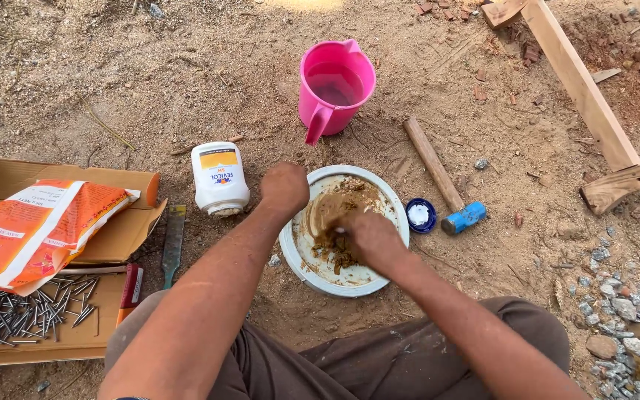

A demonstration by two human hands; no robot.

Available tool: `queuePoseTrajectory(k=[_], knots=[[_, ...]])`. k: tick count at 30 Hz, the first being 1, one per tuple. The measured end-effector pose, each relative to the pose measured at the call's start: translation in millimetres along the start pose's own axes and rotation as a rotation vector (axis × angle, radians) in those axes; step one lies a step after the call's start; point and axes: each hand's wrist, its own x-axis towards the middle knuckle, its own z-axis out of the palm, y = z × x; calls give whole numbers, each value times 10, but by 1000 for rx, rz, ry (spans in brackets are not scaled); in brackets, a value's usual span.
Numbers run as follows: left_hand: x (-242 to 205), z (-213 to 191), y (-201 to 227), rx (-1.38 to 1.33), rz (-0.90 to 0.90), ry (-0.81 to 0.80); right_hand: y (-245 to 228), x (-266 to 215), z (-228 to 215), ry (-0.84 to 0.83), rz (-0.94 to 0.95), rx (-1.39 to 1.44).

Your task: Mixing wood dust and adhesive on a plate to create wood filler.

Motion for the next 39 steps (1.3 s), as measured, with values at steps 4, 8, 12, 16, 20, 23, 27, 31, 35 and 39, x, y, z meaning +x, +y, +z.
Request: queuePoseTrajectory(k=[4,8,12,16,20,23,27,31,35,39], knots=[[66,129,-45,3,41,48,531,525,-23,84,-77,49],[-28,-14,-17,-18,23,-13,786,689,5,252,-432,-230],[1,18,-33,-7,22,-12,753,383,-113,181,-369,-300],[-9,-40,-16,9,-1,-39,539,-56,-96,-144,74,-233],[13,-1,-29,-20,15,-14,475,-108,223,-233,194,-188],[40,73,-60,17,21,-28,531,-107,165,-112,235,-4],[-28,-8,-26,5,8,-41,847,-235,10,-86,490,345],[-44,-86,4,2,4,-41,900,-495,288,-131,473,185],[-20,-23,-37,-9,6,-29,435,-575,483,-124,456,210],[-44,-67,-7,-26,11,-24,187,-476,550,-10,582,378]])
